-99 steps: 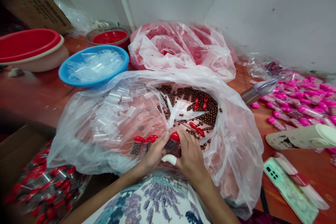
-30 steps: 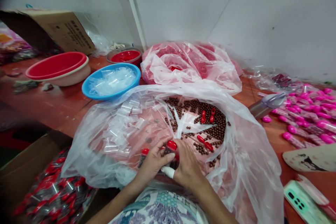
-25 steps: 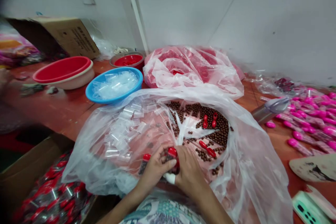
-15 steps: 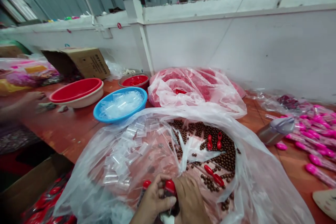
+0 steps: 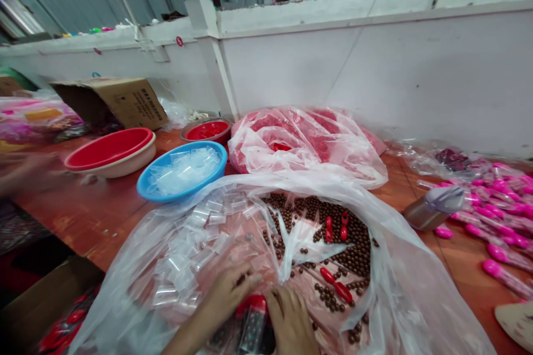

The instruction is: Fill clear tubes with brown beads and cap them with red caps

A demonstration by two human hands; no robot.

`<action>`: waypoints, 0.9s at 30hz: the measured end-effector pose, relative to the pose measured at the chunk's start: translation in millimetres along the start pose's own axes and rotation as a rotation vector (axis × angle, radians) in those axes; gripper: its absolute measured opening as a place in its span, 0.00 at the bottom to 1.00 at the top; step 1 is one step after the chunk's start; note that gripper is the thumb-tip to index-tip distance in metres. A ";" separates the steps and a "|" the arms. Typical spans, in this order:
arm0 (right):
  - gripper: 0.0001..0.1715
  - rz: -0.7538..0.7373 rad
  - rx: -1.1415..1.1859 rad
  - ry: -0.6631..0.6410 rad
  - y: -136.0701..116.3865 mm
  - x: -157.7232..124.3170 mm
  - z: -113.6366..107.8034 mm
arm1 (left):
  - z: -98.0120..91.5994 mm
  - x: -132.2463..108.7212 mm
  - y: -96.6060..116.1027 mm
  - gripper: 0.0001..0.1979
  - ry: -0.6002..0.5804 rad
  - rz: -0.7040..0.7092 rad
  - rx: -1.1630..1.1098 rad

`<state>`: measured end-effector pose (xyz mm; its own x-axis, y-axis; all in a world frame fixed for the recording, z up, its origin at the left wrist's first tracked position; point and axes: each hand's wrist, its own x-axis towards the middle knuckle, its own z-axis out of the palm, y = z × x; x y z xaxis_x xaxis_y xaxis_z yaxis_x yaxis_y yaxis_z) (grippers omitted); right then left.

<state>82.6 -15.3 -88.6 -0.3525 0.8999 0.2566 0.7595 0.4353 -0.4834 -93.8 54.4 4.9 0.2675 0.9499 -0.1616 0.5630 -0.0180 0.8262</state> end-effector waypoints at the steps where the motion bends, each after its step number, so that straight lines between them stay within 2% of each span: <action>1: 0.45 0.007 0.001 -0.019 0.6 0.7 -1.2 | -8.8 13.0 -1.4 0.15 0.037 0.050 0.109; 5: 0.48 -0.021 0.025 -0.153 3.7 3.8 -6.4 | -32.7 78.2 -17.1 0.12 0.175 0.144 0.430; 9: 0.51 0.043 0.067 -0.338 0.5 8.5 -12.3 | -37.3 132.6 -32.7 0.13 0.158 0.146 0.428; 12: 0.54 0.099 0.095 -0.433 -3.1 12.0 -21.3 | -38.6 152.2 -35.6 0.15 0.123 0.131 0.364; 15: 0.57 0.156 0.087 -0.490 -2.1 11.8 -33.1 | -38.3 156.6 -31.1 0.19 0.089 0.101 0.249; 17: 0.56 0.167 0.089 -0.463 2.2 8.4 -40.1 | -32.7 155.1 -23.8 0.20 0.039 0.081 0.147; 21: 0.45 0.109 0.123 -0.210 15.0 -1.4 -48.8 | -5.7 156.0 -3.2 0.19 -0.071 0.016 -0.126; 24: 0.37 0.098 0.101 -0.037 23.2 -6.0 -51.2 | 17.7 169.0 8.8 0.18 -0.069 -0.028 -0.298; 27: 0.36 0.094 0.077 0.027 29.6 -9.2 -50.1 | 34.2 189.2 14.3 0.15 -0.028 -0.046 -0.358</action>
<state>135.8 -11.9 -63.3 -0.2658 0.9363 0.2294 0.7438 0.3505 -0.5691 -8.5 223.1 -32.4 0.2727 0.9380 -0.2139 0.2666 0.1400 0.9536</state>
